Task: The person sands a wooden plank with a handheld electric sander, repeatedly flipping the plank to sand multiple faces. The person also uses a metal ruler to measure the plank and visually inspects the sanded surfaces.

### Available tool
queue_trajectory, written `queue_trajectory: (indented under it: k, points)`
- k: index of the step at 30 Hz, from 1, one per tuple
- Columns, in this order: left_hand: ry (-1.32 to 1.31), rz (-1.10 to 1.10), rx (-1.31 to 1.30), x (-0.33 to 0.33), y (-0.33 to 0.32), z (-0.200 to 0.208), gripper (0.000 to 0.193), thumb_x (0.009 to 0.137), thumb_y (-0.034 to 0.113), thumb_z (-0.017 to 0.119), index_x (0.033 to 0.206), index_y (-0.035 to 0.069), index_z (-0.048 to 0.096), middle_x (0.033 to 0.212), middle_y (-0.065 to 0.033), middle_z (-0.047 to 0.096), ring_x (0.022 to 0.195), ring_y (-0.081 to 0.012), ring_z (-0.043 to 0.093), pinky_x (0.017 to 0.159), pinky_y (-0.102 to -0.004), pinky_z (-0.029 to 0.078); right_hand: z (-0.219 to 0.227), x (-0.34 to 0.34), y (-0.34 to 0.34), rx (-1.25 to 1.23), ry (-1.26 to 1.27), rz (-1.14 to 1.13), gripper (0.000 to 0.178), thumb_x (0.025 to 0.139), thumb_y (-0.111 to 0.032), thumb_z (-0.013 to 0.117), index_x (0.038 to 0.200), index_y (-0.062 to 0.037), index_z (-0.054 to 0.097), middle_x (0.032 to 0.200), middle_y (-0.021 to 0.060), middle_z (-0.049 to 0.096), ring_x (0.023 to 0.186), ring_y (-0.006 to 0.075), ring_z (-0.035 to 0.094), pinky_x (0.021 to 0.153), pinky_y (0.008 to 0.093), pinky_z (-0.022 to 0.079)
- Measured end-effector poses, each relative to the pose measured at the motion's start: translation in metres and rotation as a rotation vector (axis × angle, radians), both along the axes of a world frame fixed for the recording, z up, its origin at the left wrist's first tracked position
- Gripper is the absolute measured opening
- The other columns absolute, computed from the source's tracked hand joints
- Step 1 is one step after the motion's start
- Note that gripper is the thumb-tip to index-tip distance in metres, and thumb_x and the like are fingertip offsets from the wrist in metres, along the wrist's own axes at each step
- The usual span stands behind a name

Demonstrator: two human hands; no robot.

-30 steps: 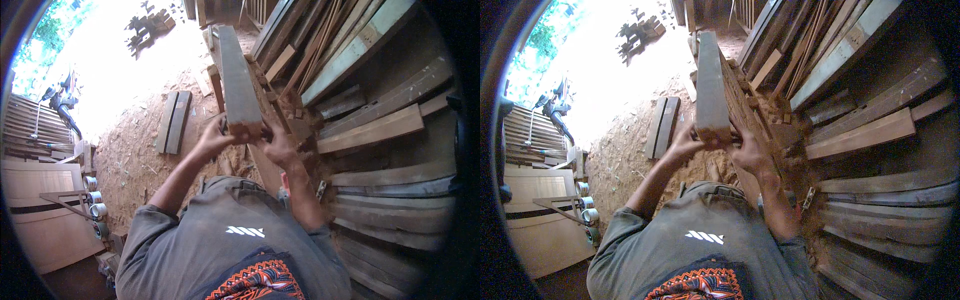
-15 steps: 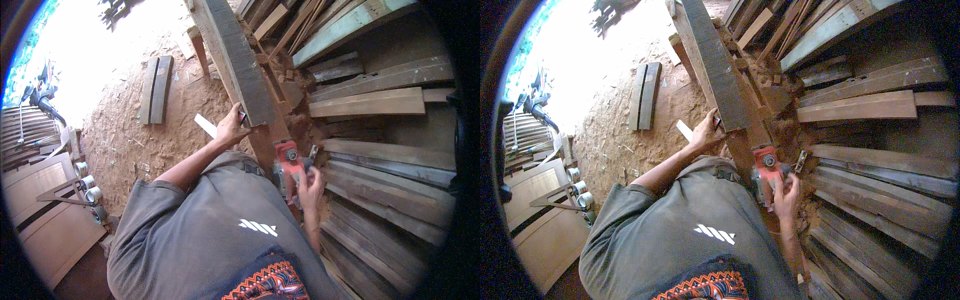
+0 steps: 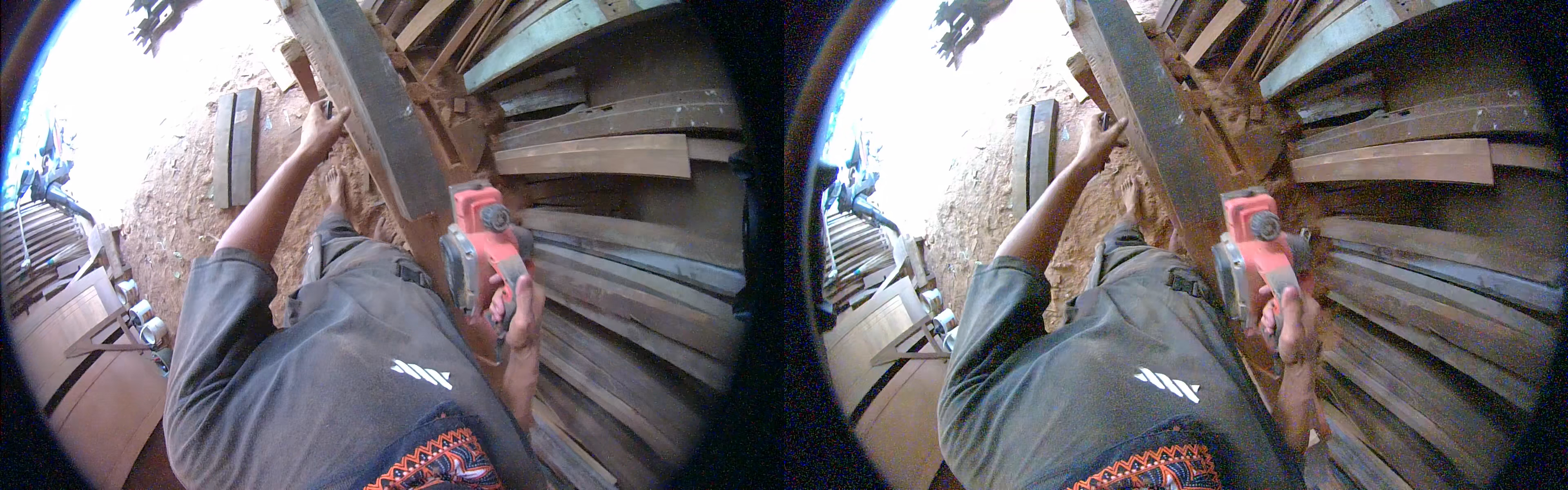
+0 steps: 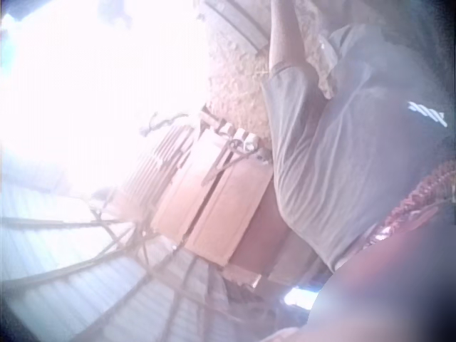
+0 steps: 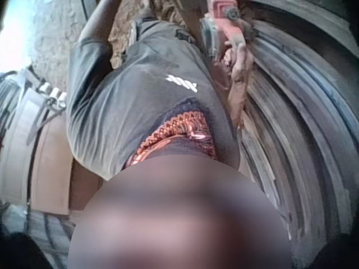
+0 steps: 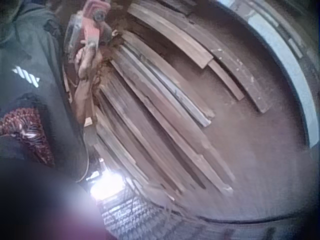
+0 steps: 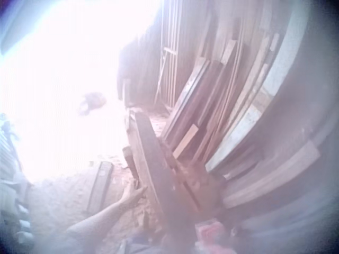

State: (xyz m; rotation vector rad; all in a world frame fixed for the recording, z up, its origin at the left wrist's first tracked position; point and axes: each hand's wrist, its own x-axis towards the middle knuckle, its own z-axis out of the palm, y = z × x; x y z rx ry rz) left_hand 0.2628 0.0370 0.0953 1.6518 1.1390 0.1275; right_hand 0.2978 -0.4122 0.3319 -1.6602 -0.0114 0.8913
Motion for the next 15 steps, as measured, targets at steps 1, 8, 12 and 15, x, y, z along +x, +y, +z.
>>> queue_trajectory:
  k: [1,8,12,15]
  points:
    - [0.007,0.001,0.089,0.012,0.014,-0.007,0.068,0.093,0.046,0.077,0.134,-0.003,0.054,0.106,-0.0192,0.072,0.075,-0.0228,0.074,0.063,-0.0379,0.059,0.002,0.008,0.022,-0.064,0.001,0.044,0.052,0.107,-0.051,0.055,0.102,-0.0006,0.066,0.065,-0.0011,0.054,0.053,0.0073,0.05,0.049,0.0264,0.041]
    - [0.006,0.084,-0.174,0.033,0.021,-0.046,0.069,0.093,0.051,0.075,0.134,-0.002,0.055,0.123,-0.0269,0.069,0.105,-0.0363,0.071,0.088,-0.0457,0.057,0.012,0.052,0.142,-0.219,0.063,0.143,0.042,0.105,-0.044,0.058,0.083,-0.008,0.06,0.062,-0.0037,0.053,0.05,0.0057,0.048,0.047,0.0251,0.04]
    - [0.02,0.135,-0.131,0.034,0.008,-0.045,0.075,0.095,0.049,0.071,0.146,0.001,0.044,0.134,-0.0314,0.064,0.128,-0.046,0.062,0.109,-0.0503,0.047,0.005,0.093,0.248,-0.2,-0.04,0.226,0.046,0.106,-0.048,0.055,0.081,-0.0095,0.058,0.06,-0.0033,0.052,0.048,0.0055,0.047,0.044,0.0253,0.038]
    - [0.066,0.088,-0.09,0.035,0.009,-0.038,0.073,0.096,0.049,0.07,0.144,0.001,0.045,0.127,-0.0314,0.067,0.118,-0.0446,0.067,0.103,-0.0489,0.051,-0.017,0.144,0.345,-0.068,-0.3,0.326,0.058,0.1,-0.063,0.055,0.08,-0.0084,0.059,0.059,-0.0021,0.051,0.047,0.0086,0.047,0.046,0.0264,0.037]
